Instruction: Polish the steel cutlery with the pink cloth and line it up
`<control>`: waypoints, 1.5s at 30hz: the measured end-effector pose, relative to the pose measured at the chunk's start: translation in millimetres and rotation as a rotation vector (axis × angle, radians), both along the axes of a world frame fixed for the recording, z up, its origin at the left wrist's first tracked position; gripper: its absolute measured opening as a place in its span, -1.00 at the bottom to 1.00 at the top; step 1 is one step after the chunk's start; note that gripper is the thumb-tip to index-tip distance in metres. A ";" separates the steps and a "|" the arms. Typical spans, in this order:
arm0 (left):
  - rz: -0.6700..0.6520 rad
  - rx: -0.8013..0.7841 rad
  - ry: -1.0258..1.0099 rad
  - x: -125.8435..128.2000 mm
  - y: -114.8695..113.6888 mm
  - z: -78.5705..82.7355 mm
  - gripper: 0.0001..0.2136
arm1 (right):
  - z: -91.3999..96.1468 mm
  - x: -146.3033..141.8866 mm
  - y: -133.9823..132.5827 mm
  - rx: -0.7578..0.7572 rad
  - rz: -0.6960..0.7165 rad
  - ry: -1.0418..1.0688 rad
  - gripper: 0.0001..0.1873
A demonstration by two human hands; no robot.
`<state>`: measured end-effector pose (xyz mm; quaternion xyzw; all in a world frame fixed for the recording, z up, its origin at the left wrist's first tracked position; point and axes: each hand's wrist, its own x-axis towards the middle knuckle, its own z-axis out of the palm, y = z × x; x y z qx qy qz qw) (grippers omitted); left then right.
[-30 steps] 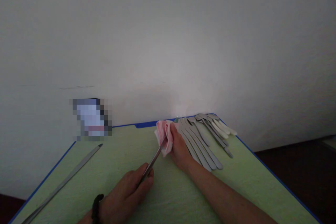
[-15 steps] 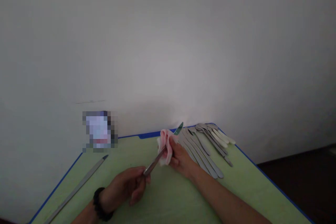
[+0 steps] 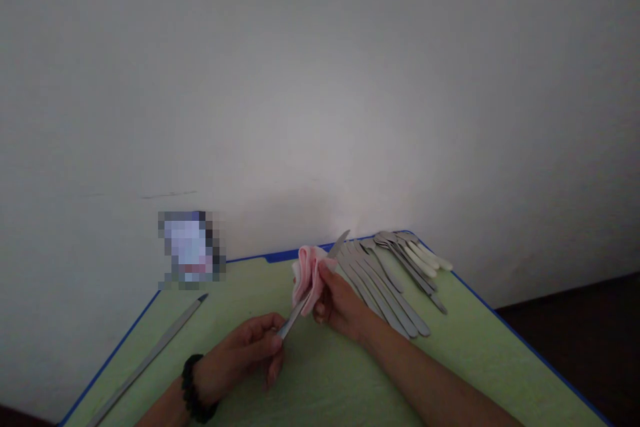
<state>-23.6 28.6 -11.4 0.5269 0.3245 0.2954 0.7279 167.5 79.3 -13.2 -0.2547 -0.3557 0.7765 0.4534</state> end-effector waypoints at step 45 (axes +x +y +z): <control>0.124 0.318 0.388 17.3 -9.9 9.1 -0.53 | 6.4 -5.6 -10.6 0.289 0.053 -0.477 -0.59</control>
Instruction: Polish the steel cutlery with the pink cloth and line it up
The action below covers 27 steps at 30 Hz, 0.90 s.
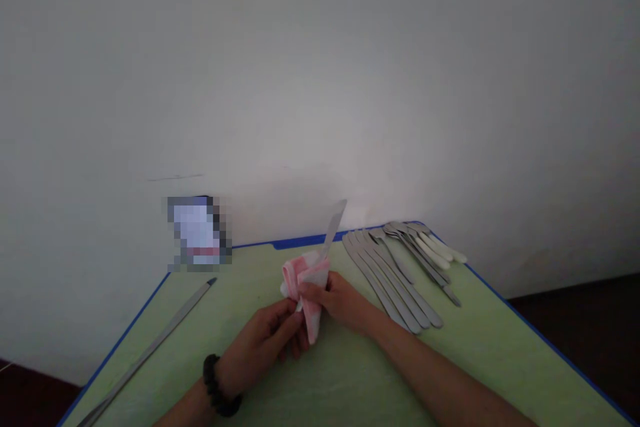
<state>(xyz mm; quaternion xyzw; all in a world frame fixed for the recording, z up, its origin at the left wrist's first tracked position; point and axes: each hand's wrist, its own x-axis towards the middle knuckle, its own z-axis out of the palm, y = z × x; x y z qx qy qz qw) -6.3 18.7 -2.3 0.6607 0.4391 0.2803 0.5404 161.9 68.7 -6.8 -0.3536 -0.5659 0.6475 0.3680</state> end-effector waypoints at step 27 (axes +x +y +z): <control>-0.124 0.106 0.101 0.8 -1.9 7.6 -0.67 | -1.5 -1.8 -0.4 0.045 0.002 -0.008 -0.61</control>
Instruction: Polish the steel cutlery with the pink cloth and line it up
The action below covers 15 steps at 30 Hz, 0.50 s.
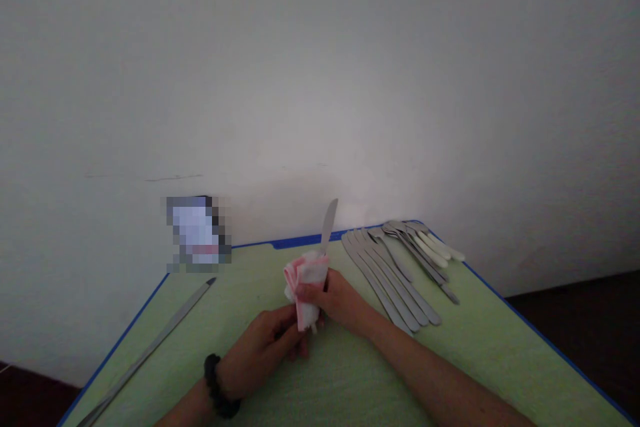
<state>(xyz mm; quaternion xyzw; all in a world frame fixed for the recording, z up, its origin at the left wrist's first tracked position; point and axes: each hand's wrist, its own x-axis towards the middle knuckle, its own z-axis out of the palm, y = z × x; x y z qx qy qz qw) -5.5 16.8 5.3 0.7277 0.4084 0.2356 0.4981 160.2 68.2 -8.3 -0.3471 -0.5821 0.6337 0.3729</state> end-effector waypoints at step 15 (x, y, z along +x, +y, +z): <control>0.091 -0.080 -0.079 -5.0 4.1 -11.4 -0.54 | 1.7 4.0 1.6 -0.055 0.101 0.025 -0.64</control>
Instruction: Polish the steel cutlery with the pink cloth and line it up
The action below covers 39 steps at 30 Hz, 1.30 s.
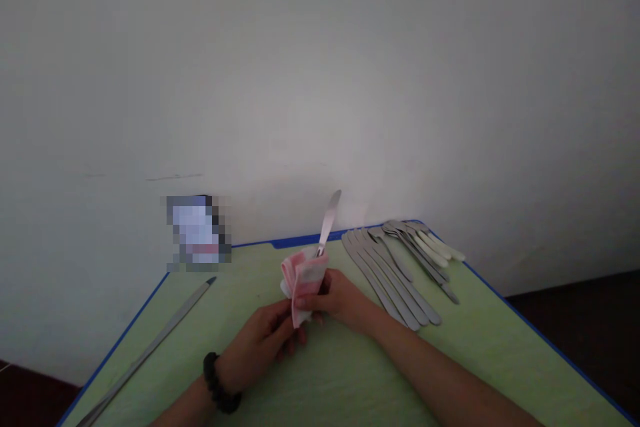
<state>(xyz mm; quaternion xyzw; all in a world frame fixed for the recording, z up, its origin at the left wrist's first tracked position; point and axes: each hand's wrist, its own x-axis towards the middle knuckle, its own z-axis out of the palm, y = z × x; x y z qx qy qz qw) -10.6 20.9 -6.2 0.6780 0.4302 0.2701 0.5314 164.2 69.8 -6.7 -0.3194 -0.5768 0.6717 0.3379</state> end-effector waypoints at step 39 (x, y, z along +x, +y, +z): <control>0.143 -0.020 -0.058 3.8 -0.9 -1.7 -0.57 | -2.6 -8.9 -2.8 0.034 -0.176 -0.069 -0.66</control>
